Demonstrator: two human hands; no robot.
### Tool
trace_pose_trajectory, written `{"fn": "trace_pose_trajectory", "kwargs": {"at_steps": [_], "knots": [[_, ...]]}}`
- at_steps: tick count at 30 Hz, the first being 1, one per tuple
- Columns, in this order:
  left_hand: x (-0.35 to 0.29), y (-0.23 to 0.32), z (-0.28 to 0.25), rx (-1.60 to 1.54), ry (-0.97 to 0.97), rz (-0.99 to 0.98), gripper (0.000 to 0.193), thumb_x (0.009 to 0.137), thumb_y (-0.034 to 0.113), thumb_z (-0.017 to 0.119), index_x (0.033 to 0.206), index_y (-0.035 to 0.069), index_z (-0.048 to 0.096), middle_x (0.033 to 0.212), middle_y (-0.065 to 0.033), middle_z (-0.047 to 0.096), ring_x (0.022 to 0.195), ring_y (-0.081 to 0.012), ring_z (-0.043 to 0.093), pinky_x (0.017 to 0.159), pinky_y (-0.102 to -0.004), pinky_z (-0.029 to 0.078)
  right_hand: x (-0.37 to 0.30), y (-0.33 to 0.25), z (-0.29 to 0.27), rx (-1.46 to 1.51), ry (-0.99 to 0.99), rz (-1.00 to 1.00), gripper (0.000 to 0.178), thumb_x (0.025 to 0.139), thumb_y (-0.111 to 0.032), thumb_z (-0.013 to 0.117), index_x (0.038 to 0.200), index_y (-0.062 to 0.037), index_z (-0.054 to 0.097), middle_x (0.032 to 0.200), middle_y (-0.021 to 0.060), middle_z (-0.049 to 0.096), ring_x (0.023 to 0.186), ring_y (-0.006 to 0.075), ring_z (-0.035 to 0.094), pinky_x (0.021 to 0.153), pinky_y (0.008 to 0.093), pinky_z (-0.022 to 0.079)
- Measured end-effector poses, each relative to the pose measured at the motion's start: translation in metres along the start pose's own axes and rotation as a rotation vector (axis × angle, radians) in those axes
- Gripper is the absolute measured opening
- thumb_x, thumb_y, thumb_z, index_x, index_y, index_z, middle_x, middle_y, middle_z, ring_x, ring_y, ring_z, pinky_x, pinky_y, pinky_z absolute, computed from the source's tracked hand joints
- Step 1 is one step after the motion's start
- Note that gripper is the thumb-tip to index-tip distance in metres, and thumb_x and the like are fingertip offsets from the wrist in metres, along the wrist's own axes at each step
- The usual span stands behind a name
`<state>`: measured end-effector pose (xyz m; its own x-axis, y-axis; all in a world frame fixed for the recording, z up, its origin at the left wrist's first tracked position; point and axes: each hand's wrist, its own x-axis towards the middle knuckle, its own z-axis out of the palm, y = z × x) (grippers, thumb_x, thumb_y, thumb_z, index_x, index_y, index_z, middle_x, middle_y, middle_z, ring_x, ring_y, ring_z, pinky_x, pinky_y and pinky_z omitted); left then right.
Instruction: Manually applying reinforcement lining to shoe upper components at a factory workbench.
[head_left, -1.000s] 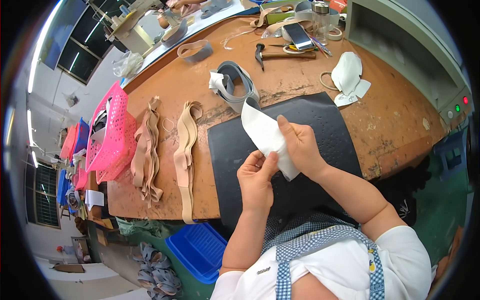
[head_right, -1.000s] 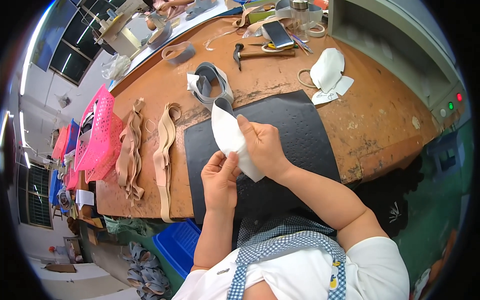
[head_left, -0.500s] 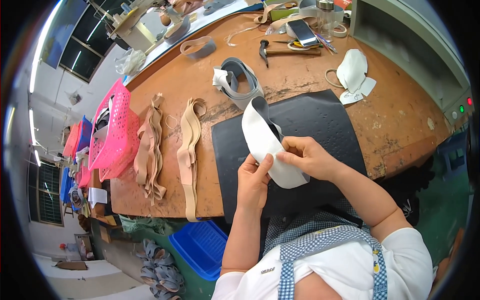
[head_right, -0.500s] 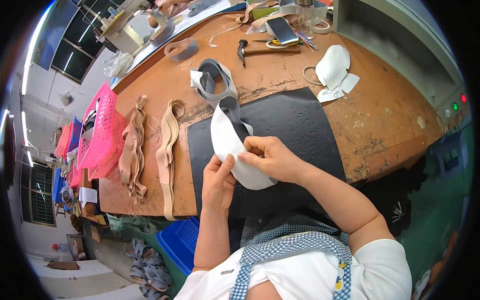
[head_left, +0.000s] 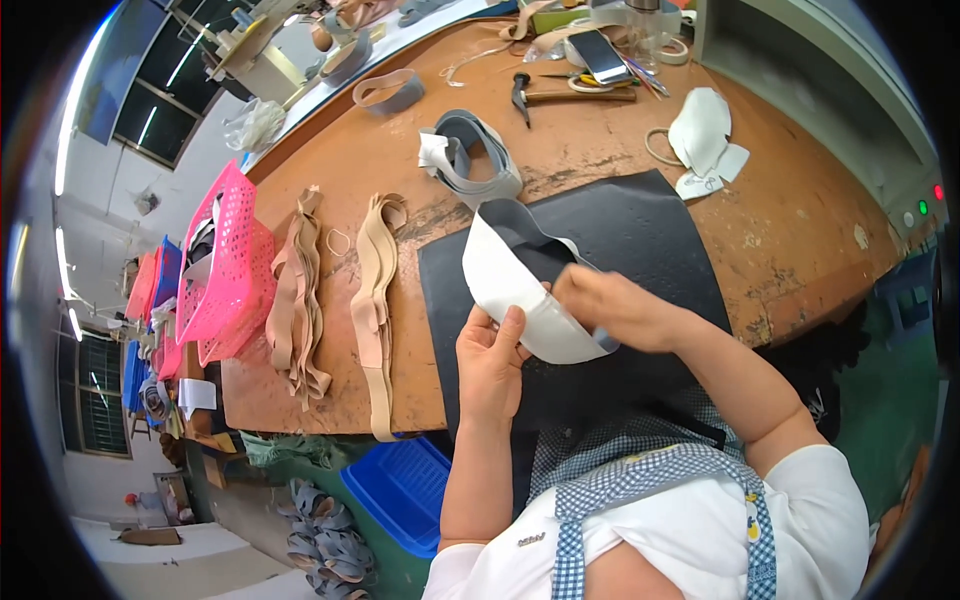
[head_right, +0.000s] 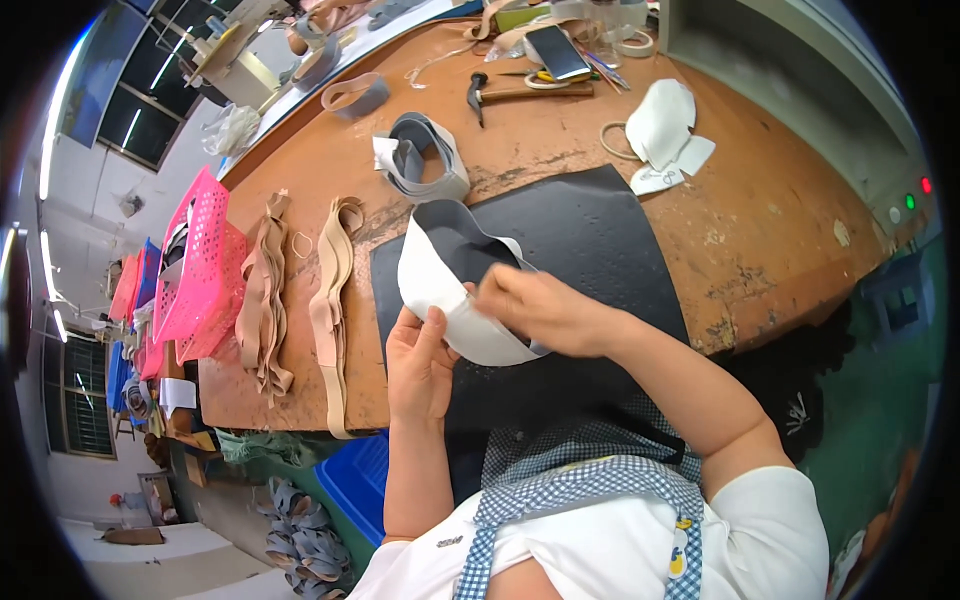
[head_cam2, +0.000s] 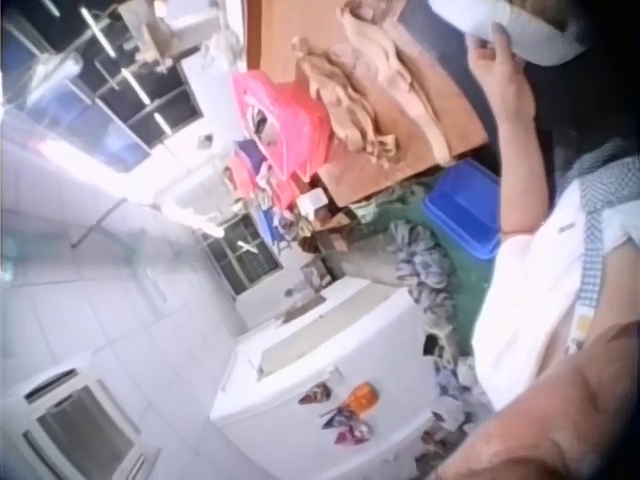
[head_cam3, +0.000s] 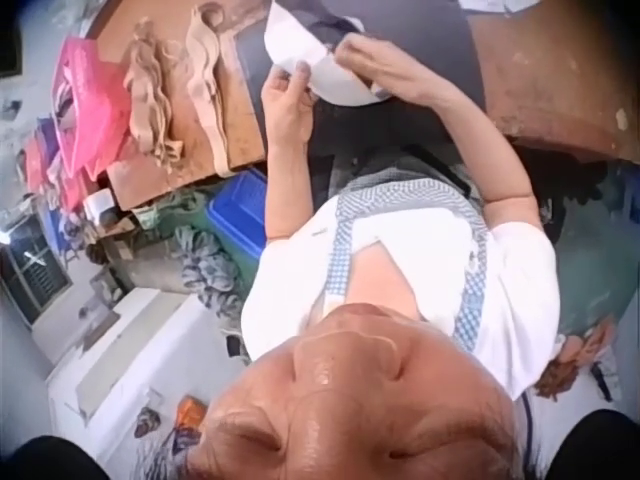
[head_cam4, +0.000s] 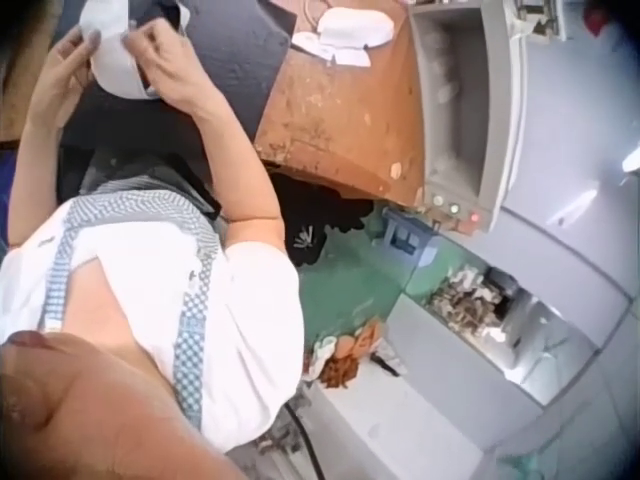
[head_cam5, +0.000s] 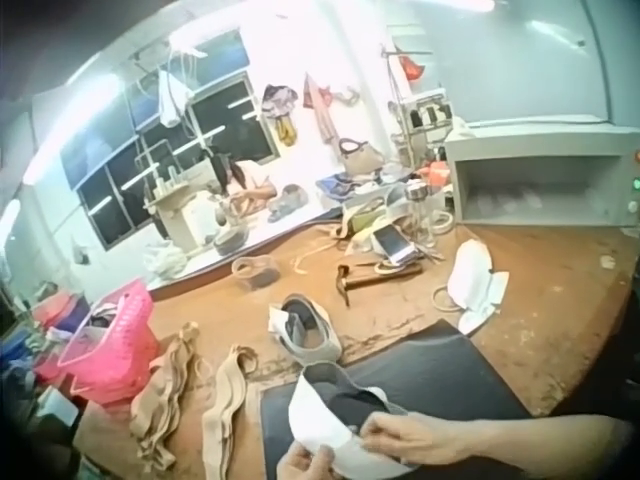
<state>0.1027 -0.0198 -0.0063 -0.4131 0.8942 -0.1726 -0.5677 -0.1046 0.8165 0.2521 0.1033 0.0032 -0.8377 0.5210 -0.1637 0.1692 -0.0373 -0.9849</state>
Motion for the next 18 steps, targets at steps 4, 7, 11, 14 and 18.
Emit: {"fn": "trace_pose_trajectory", "kwargs": {"at_steps": [4, 7, 11, 14, 18], "knots": [[0.003, -0.013, -0.008, 0.303, 0.065, 0.219, 0.033, 0.094, 0.008, 0.067, 0.123, -0.004, 0.057, 0.110, -0.0126, 0.069, 0.097, -0.0161, 0.067, 0.082, -0.0282, 0.054, -0.025, 0.004, 0.013, -0.264, -0.068, -0.164, 0.027, 0.099, -0.026, 0.060, 0.101, 0.0012, 0.056, 0.068, 0.0162, 0.063, 0.060, 0.0197, 0.060, 0.058, 0.0331, 0.048], [0.007, -0.018, -0.005, 0.853, 0.131, 0.459, 0.023, 0.093, 0.006, 0.065, 0.113, -0.005, 0.064, 0.099, -0.0091, 0.074, 0.087, -0.0143, 0.069, 0.076, -0.0282, 0.055, -0.032, 0.009, 0.021, -0.477, 0.096, -0.251, 0.022, 0.099, -0.022, 0.060, 0.097, 0.0003, 0.061, 0.068, 0.0175, 0.063, 0.060, 0.0256, 0.065, 0.059, 0.0345, 0.051], [-0.024, 0.034, -0.004, 0.457, -0.410, -0.018, 0.023, 0.092, 0.004, 0.065, 0.112, -0.006, 0.066, 0.101, -0.0144, 0.074, 0.085, -0.0181, 0.071, 0.074, -0.0304, 0.057, -0.031, -0.020, -0.020, -0.475, 0.541, -0.384, 0.032, 0.099, -0.031, 0.060, 0.113, -0.0033, 0.063, 0.113, 0.0133, 0.068, 0.106, 0.0223, 0.067, 0.088, 0.0367, 0.053], [-0.044, 0.054, 0.020, -0.182, -0.724, -0.249, 0.028, 0.083, -0.004, 0.069, 0.109, -0.013, 0.066, 0.095, -0.0238, 0.072, 0.082, -0.0299, 0.073, 0.072, -0.0359, 0.058, -0.019, -0.016, -0.059, 0.167, -0.031, -0.504, 0.088, 0.083, -0.065, 0.066, 0.140, -0.0010, 0.048, 0.135, 0.0152, 0.058, 0.127, 0.0282, 0.053, 0.103, 0.0435, 0.040], [-0.022, 0.056, 0.013, -0.121, -0.778, -0.270, 0.021, 0.080, -0.004, 0.072, 0.099, -0.012, 0.070, 0.092, -0.0236, 0.072, 0.077, -0.0323, 0.073, 0.070, -0.0357, 0.057, -0.025, 0.018, -0.034, 0.681, -0.917, -0.025, 0.081, 0.086, -0.054, 0.068, 0.133, 0.0093, 0.049, 0.124, 0.0257, 0.064, 0.099, 0.0286, 0.070, 0.068, 0.0290, 0.053]]}}
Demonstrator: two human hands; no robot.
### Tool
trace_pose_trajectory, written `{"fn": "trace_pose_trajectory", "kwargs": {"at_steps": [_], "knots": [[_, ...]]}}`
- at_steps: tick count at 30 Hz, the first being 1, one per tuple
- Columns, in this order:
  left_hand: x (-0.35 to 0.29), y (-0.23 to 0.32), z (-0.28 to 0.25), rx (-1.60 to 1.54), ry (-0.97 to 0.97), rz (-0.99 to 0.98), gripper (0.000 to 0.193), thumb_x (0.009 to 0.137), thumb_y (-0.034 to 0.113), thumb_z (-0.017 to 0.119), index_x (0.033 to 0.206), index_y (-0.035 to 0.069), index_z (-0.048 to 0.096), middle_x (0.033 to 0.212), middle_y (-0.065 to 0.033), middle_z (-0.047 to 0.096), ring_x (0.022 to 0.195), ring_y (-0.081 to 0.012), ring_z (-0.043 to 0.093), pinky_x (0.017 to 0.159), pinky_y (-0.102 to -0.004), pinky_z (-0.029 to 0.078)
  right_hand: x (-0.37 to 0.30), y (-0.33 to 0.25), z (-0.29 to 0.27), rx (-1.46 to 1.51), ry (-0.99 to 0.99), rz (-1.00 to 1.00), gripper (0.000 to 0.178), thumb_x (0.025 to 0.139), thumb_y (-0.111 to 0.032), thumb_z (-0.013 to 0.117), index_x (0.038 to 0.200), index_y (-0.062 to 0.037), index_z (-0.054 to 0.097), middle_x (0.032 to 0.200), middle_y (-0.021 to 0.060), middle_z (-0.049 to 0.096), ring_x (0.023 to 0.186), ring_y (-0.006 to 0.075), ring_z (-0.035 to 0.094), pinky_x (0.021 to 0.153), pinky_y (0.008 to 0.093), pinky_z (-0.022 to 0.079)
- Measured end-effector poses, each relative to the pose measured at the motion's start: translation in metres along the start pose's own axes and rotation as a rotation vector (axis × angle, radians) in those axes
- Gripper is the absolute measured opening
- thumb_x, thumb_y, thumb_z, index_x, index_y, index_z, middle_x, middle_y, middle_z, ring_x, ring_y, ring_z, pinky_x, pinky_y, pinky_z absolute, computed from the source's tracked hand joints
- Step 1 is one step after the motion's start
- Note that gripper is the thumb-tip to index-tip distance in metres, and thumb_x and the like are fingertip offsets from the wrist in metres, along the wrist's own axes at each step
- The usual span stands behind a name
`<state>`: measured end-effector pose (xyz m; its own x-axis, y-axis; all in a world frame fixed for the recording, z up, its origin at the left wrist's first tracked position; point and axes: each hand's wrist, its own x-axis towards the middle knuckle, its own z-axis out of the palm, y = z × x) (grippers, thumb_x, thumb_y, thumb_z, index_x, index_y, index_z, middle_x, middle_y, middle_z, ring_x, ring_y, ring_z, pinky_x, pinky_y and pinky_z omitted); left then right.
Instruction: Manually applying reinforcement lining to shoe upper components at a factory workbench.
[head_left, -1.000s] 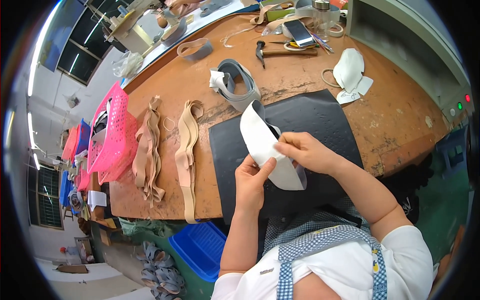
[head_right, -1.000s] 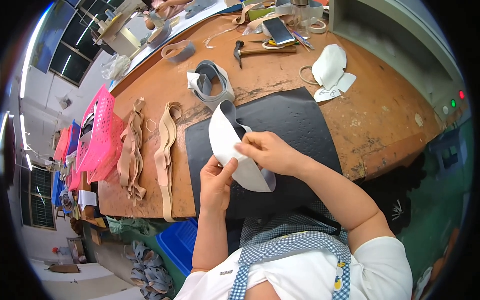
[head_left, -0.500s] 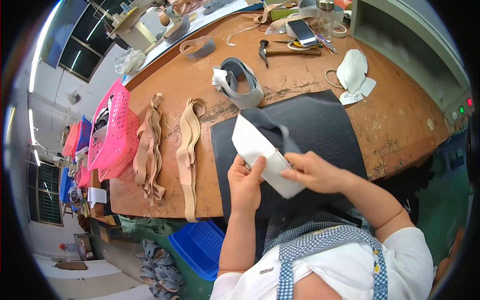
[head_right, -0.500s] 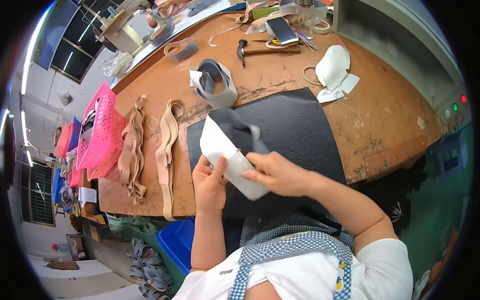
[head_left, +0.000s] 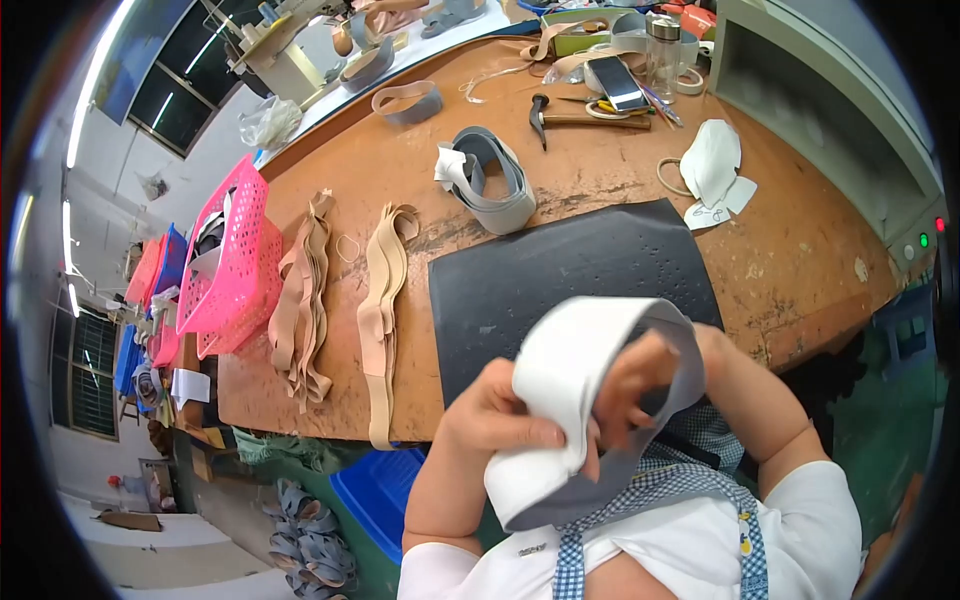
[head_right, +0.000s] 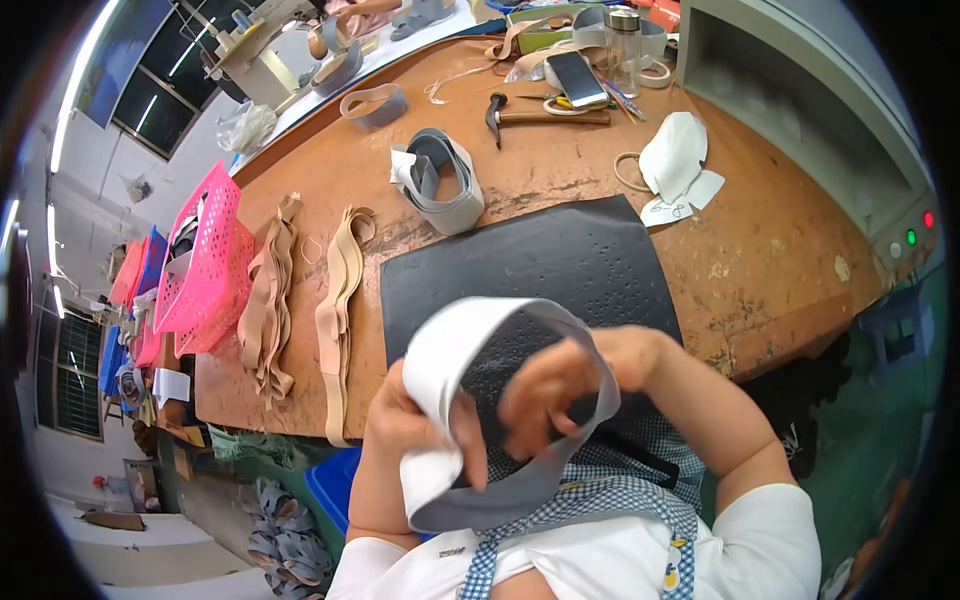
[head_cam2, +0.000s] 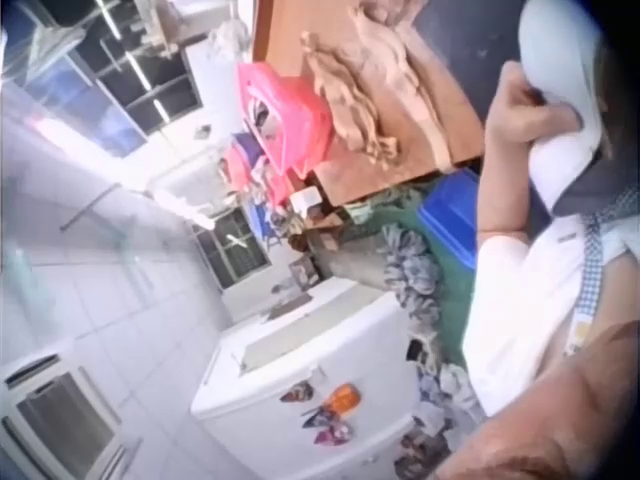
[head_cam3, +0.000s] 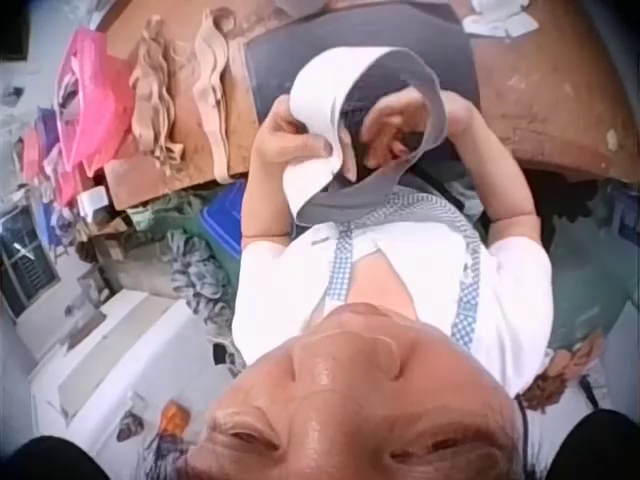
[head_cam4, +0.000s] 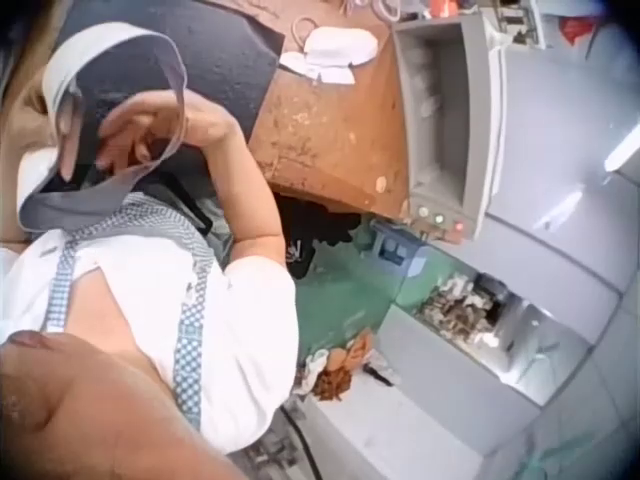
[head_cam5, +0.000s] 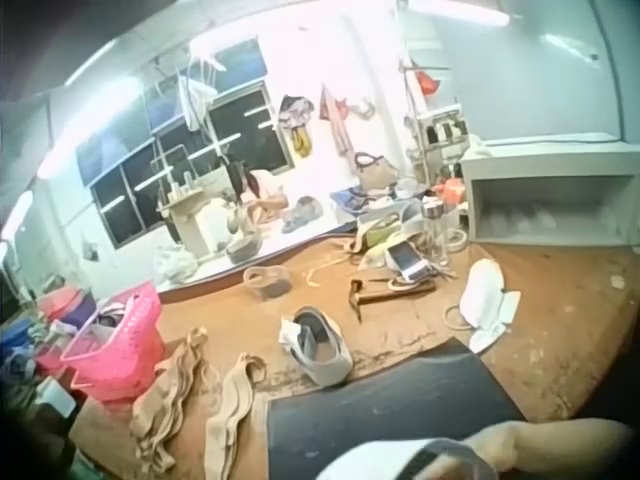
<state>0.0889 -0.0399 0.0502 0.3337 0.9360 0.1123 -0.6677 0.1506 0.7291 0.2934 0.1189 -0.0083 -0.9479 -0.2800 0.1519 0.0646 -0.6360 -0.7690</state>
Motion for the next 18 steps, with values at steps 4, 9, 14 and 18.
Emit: {"fn": "trace_pose_trajectory", "kwargs": {"at_steps": [4, 9, 14, 18], "knots": [[0.010, 0.010, -0.040, 1.033, 0.413, -0.015, 0.027, 0.084, -0.009, 0.061, 0.109, -0.004, 0.071, 0.097, -0.0184, 0.074, 0.088, -0.0258, 0.072, 0.077, -0.0335, 0.056, -0.008, -0.028, 0.015, -0.284, 0.555, 0.144, 0.028, 0.092, -0.007, 0.060, 0.114, 0.0104, 0.060, 0.102, 0.0231, 0.072, 0.070, 0.0266, 0.074, 0.041, 0.0271, 0.050], [0.049, 0.011, -0.077, 1.828, 0.845, 0.012, 0.058, 0.080, -0.003, 0.063, 0.137, -0.001, 0.049, 0.123, -0.0248, 0.063, 0.114, -0.0393, 0.061, 0.097, -0.0424, 0.050, -0.011, -0.082, -0.068, -1.191, 1.409, -0.062, 0.050, 0.076, 0.015, 0.041, 0.119, 0.0000, 0.062, 0.085, 0.0137, 0.071, 0.068, 0.0192, 0.070, 0.062, 0.0301, 0.054], [0.108, 0.055, -0.119, 1.960, 0.558, 0.291, 0.049, 0.087, 0.011, 0.068, 0.132, 0.003, 0.052, 0.139, -0.0201, 0.052, 0.129, -0.0377, 0.048, 0.112, -0.0450, 0.036, -0.012, -0.185, -0.153, -1.753, 1.541, -0.101, 0.042, 0.079, 0.008, 0.051, 0.119, -0.0020, 0.060, 0.096, 0.0198, 0.069, 0.080, 0.0291, 0.071, 0.070, 0.0373, 0.056], [0.113, 0.088, -0.183, 2.451, 0.332, 0.273, 0.031, 0.084, 0.006, 0.063, 0.116, 0.006, 0.064, 0.124, -0.0141, 0.063, 0.122, -0.0333, 0.054, 0.111, -0.0442, 0.036, 0.026, -0.185, -0.142, -2.178, 1.254, 0.622, 0.068, 0.073, -0.002, 0.067, 0.138, -0.0002, 0.045, 0.139, 0.0224, 0.047, 0.129, 0.0386, 0.045, 0.104, 0.0440, 0.044]]}}
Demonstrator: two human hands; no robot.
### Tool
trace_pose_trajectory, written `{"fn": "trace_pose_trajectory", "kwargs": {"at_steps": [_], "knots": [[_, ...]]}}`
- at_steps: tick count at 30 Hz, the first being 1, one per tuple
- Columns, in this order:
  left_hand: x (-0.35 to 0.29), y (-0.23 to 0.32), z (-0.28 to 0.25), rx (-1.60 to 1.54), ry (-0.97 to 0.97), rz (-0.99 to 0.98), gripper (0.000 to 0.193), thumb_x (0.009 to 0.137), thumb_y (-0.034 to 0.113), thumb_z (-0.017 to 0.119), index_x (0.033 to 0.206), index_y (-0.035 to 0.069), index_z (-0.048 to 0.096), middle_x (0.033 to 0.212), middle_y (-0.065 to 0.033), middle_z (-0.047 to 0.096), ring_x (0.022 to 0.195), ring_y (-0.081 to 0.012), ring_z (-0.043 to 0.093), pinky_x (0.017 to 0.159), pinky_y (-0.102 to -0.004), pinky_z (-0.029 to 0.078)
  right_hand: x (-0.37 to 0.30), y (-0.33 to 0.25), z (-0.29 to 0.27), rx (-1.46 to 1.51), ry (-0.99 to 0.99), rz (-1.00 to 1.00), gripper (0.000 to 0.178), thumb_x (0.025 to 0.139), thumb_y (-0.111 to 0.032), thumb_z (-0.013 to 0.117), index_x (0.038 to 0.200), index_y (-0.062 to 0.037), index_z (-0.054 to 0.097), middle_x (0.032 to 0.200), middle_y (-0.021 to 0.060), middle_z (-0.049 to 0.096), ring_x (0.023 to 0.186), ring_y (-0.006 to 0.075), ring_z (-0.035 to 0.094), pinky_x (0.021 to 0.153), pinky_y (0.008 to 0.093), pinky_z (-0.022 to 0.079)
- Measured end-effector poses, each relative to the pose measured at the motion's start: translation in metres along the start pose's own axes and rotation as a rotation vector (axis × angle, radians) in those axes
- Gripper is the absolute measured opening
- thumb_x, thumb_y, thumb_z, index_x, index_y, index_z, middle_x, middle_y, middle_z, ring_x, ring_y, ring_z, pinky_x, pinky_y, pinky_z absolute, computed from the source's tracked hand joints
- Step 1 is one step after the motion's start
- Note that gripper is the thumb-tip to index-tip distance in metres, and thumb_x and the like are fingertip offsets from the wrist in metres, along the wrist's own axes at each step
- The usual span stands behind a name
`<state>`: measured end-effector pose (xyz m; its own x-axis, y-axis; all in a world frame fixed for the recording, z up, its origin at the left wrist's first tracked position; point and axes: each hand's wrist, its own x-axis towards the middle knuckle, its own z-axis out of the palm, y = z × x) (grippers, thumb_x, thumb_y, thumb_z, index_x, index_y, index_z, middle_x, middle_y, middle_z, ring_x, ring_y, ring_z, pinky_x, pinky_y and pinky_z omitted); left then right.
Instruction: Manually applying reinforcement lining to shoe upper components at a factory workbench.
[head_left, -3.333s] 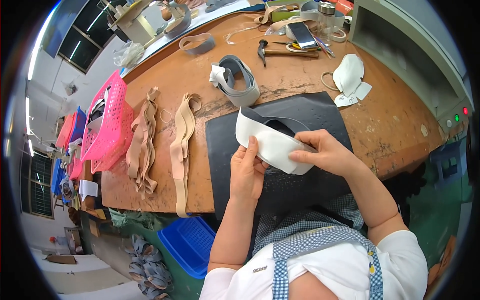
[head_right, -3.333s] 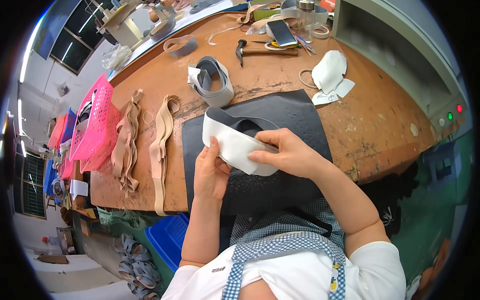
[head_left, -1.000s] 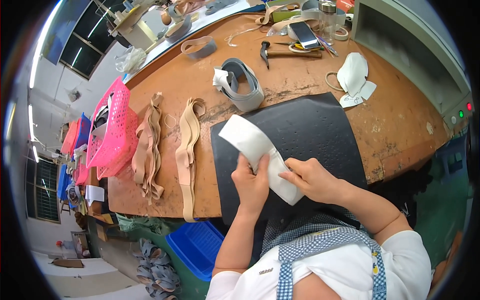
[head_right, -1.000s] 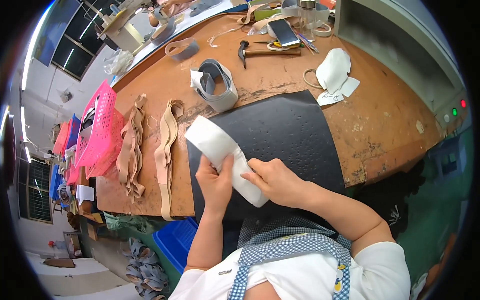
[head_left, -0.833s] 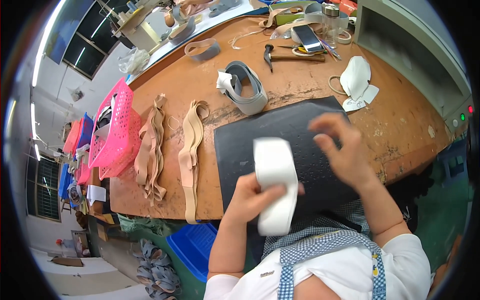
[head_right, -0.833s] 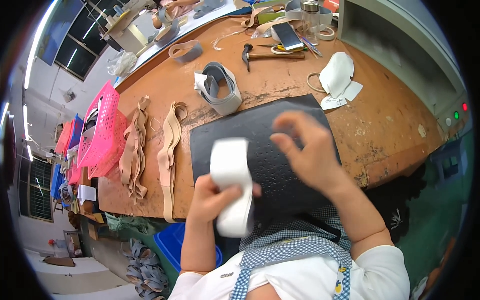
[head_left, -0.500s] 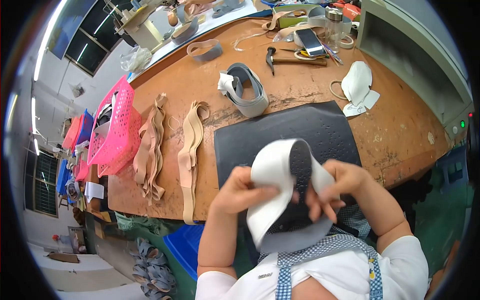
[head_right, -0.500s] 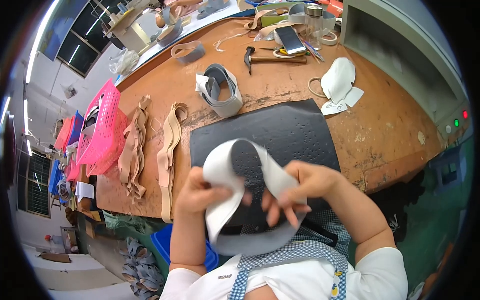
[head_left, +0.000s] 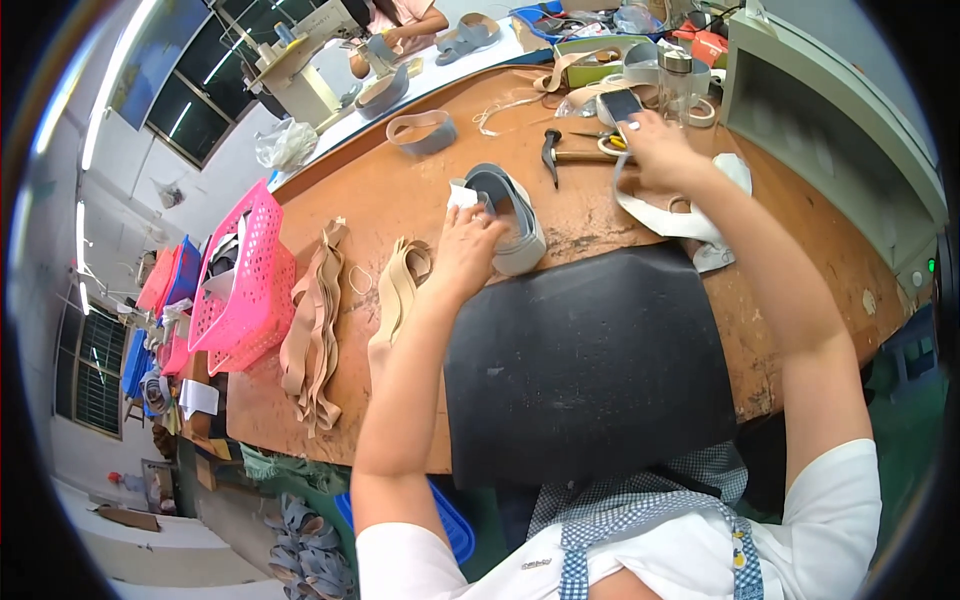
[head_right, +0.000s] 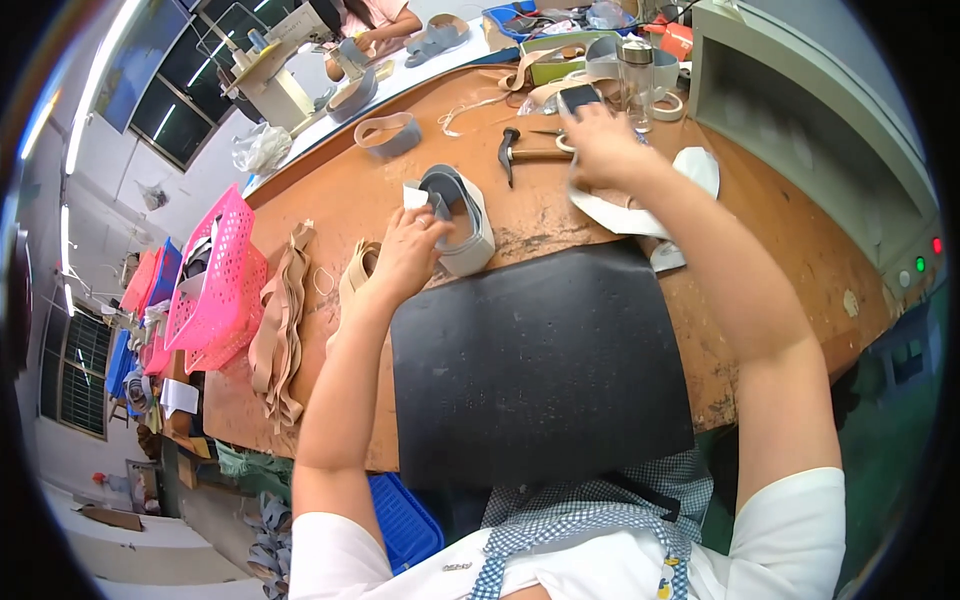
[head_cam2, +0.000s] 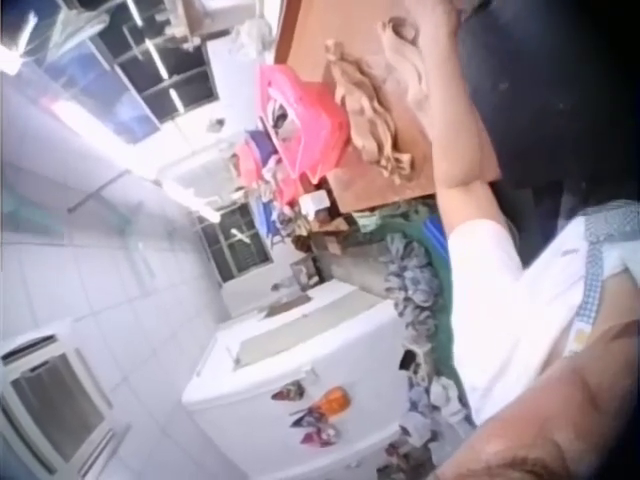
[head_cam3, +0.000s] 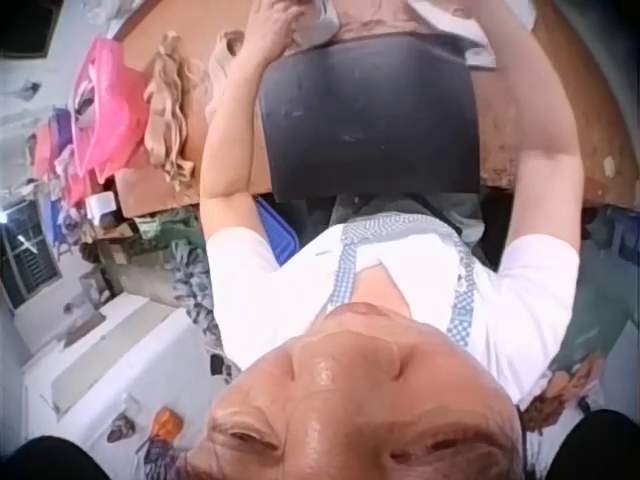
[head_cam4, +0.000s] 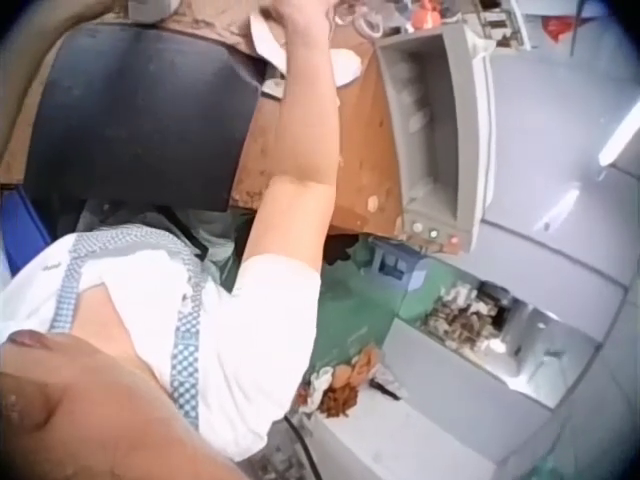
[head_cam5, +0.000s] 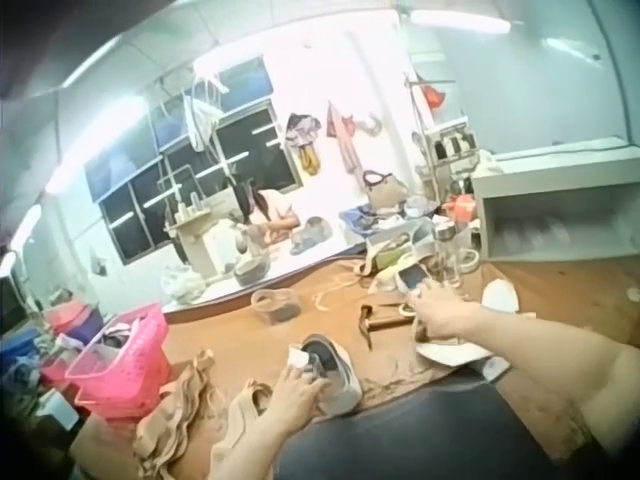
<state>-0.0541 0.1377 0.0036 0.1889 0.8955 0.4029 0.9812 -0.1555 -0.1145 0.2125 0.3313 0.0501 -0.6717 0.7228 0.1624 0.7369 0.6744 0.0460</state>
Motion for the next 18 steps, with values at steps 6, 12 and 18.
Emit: {"fn": "trace_pose_trajectory", "kwargs": {"at_steps": [6, 12, 18], "knots": [[0.019, 0.004, -0.003, -0.478, -0.002, -0.248, 0.014, 0.082, 0.008, 0.063, 0.092, 0.007, 0.073, 0.087, -0.0137, 0.067, 0.087, -0.0331, 0.064, 0.085, -0.0421, 0.050, -0.006, -0.085, 0.038, 1.210, -0.511, 0.327, 0.064, 0.096, -0.052, 0.059, 0.135, -0.0013, 0.051, 0.116, 0.0167, 0.061, 0.103, 0.0259, 0.064, 0.080, 0.0423, 0.058], [0.016, 0.036, -0.011, -0.425, 0.208, -0.224, 0.012, 0.085, 0.004, 0.061, 0.095, 0.004, 0.068, 0.087, -0.0153, 0.066, 0.079, -0.0324, 0.065, 0.074, -0.0406, 0.051, -0.010, -0.094, 0.068, 1.856, -0.643, 0.238, 0.060, 0.094, -0.045, 0.064, 0.137, -0.0066, 0.051, 0.126, 0.0146, 0.056, 0.106, 0.0278, 0.062, 0.085, 0.0420, 0.056], [0.000, -0.059, -0.041, -0.985, 0.770, -0.639, 0.011, 0.094, 0.006, 0.060, 0.100, 0.002, 0.068, 0.086, -0.0072, 0.068, 0.078, -0.0138, 0.062, 0.071, -0.0285, 0.051, -0.020, -0.067, 0.078, 1.689, -0.461, 0.093, 0.061, 0.091, -0.024, 0.071, 0.139, -0.0003, 0.043, 0.127, 0.0167, 0.058, 0.105, 0.0237, 0.063, 0.085, 0.0391, 0.057]]}}
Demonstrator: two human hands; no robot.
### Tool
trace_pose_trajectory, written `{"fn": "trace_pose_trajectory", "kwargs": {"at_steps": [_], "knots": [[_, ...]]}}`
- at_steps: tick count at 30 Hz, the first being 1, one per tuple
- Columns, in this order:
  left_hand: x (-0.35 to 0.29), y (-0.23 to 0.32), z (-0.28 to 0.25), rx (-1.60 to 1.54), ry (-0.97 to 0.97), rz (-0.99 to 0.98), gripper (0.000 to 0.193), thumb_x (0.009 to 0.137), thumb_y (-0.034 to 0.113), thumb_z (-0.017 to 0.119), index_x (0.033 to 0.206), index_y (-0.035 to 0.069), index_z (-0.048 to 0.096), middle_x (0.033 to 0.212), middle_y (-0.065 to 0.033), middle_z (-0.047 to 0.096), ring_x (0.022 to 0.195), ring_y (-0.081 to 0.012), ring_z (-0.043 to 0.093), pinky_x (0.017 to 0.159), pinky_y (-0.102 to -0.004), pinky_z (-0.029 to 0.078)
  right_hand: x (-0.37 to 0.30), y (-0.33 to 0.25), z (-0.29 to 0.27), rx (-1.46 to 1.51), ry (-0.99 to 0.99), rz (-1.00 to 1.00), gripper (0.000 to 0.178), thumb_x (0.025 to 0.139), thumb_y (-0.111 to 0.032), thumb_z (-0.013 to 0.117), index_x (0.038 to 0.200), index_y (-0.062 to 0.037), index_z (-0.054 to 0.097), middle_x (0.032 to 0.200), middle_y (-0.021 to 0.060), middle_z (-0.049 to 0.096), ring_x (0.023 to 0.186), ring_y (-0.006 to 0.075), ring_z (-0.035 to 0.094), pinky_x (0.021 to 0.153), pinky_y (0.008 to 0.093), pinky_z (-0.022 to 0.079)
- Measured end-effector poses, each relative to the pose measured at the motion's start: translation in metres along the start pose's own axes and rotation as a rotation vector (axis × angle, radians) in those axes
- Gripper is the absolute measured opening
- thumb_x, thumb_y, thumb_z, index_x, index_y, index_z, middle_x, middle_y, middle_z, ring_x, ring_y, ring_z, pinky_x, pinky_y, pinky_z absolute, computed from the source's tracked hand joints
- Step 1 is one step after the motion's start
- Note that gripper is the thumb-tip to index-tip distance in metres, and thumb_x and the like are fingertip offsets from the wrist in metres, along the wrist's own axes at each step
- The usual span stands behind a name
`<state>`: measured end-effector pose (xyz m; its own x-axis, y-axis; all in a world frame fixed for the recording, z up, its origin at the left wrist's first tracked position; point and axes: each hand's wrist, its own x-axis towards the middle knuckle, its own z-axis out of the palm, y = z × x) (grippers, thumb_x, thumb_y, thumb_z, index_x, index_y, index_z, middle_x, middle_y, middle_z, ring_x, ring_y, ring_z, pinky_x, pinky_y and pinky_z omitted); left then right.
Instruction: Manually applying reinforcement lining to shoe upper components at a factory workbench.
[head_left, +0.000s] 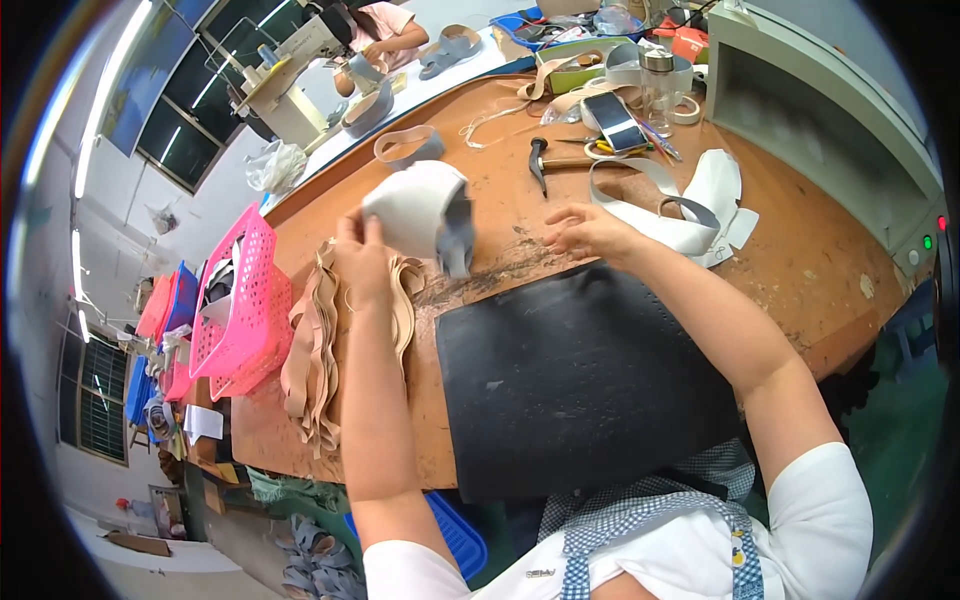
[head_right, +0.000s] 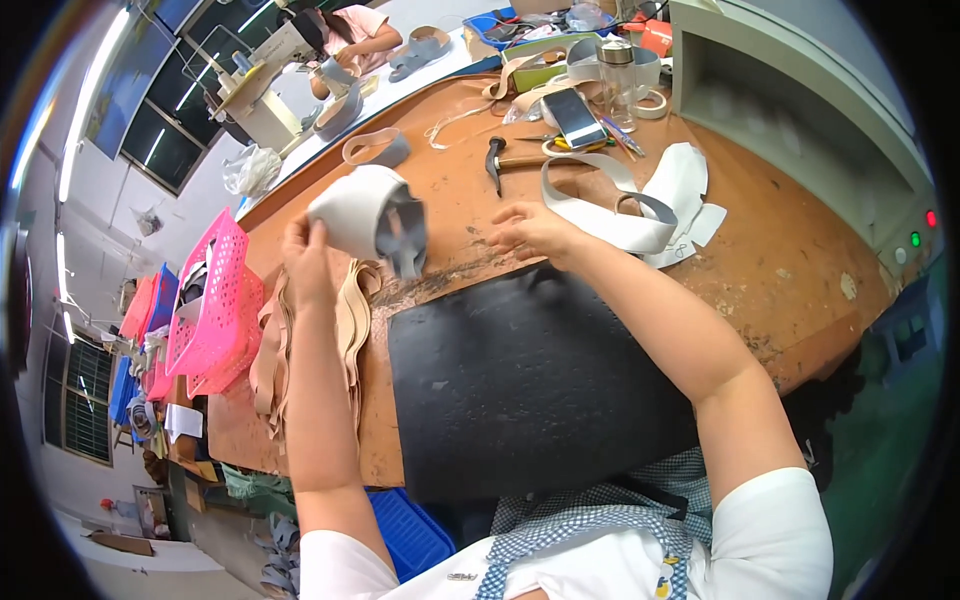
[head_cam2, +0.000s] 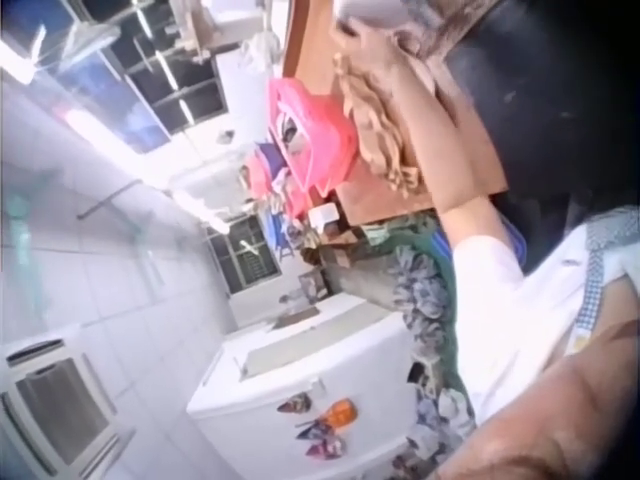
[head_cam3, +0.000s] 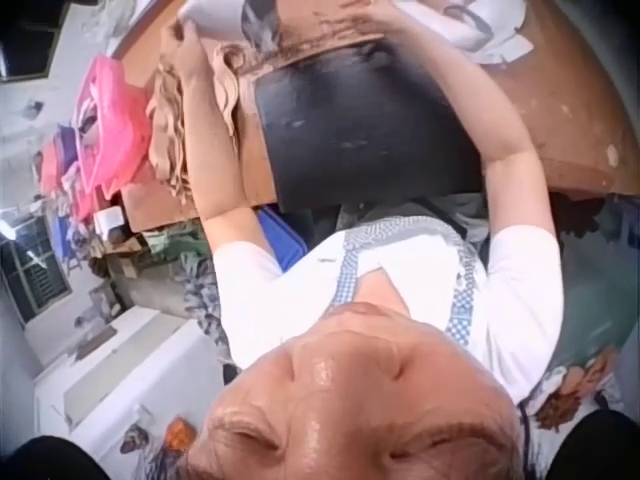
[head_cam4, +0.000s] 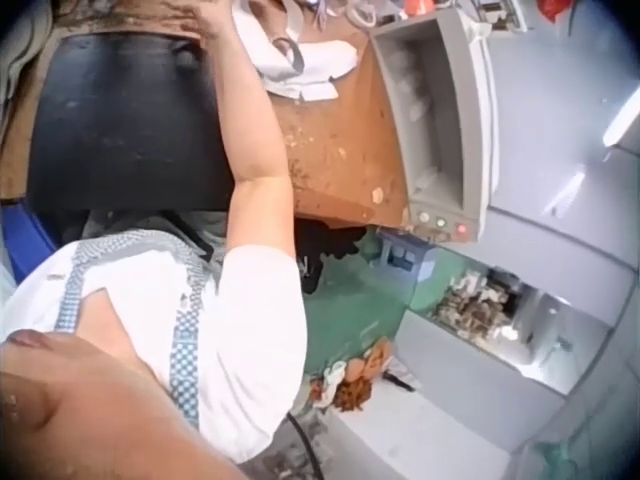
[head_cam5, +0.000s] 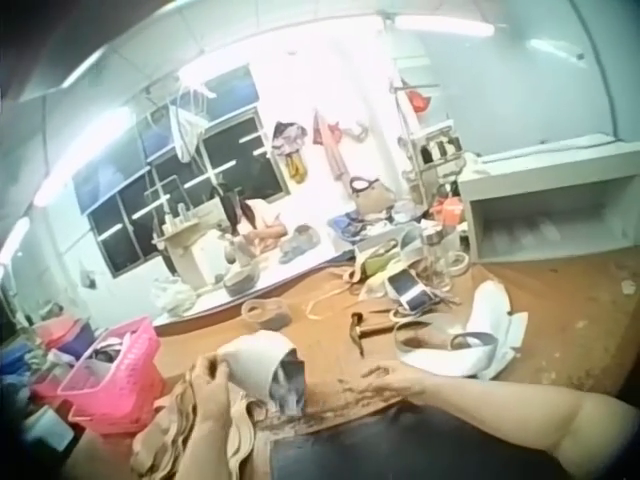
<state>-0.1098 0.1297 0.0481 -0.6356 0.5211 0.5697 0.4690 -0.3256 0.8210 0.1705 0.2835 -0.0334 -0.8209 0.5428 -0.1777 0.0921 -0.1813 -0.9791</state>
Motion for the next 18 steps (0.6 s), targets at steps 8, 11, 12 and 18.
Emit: {"fn": "trace_pose_trajectory", "kwargs": {"at_steps": [8, 11, 12, 18], "knots": [[-0.068, 0.020, 0.054, 0.283, -0.506, 0.145, 0.011, 0.090, 0.004, 0.067, 0.099, -0.002, 0.068, 0.087, -0.0011, 0.067, 0.079, -0.0067, 0.061, 0.070, -0.0229, 0.050, -0.011, -0.029, 0.047, 0.098, -0.075, 0.018, 0.079, 0.093, -0.054, 0.062, 0.141, 0.0024, 0.035, 0.127, 0.0238, 0.053, 0.114, 0.0291, 0.060, 0.084, 0.0444, 0.060], [-0.074, 0.030, 0.061, 0.280, -0.524, -0.038, 0.011, 0.092, 0.007, 0.067, 0.098, -0.002, 0.067, 0.087, -0.0019, 0.067, 0.079, -0.0061, 0.061, 0.071, -0.0218, 0.049, -0.005, -0.016, 0.052, 0.122, -0.045, 0.134, 0.063, 0.092, -0.042, 0.065, 0.133, 0.0005, 0.044, 0.123, 0.0207, 0.055, 0.109, 0.0284, 0.061, 0.083, 0.0443, 0.060], [-0.072, 0.034, 0.061, 0.221, -0.484, -0.083, 0.012, 0.094, 0.009, 0.066, 0.099, -0.002, 0.066, 0.087, -0.0023, 0.067, 0.079, -0.0058, 0.060, 0.071, -0.0215, 0.049, -0.004, -0.016, 0.054, 0.134, -0.091, 0.188, 0.058, 0.091, -0.038, 0.066, 0.131, -0.0009, 0.046, 0.122, 0.0203, 0.055, 0.108, 0.0284, 0.062, 0.085, 0.0453, 0.060], [-0.042, 0.058, 0.063, 0.087, -0.205, 0.015, 0.014, 0.099, 0.016, 0.061, 0.099, 0.002, 0.062, 0.078, -0.0013, 0.061, 0.068, -0.0075, 0.052, 0.061, -0.0248, 0.044, -0.004, 0.012, 0.052, 0.101, -0.075, 0.247, 0.045, 0.082, -0.023, 0.073, 0.120, -0.0071, 0.054, 0.105, 0.0097, 0.064, 0.096, 0.0197, 0.063, 0.073, 0.0353, 0.051]]}}
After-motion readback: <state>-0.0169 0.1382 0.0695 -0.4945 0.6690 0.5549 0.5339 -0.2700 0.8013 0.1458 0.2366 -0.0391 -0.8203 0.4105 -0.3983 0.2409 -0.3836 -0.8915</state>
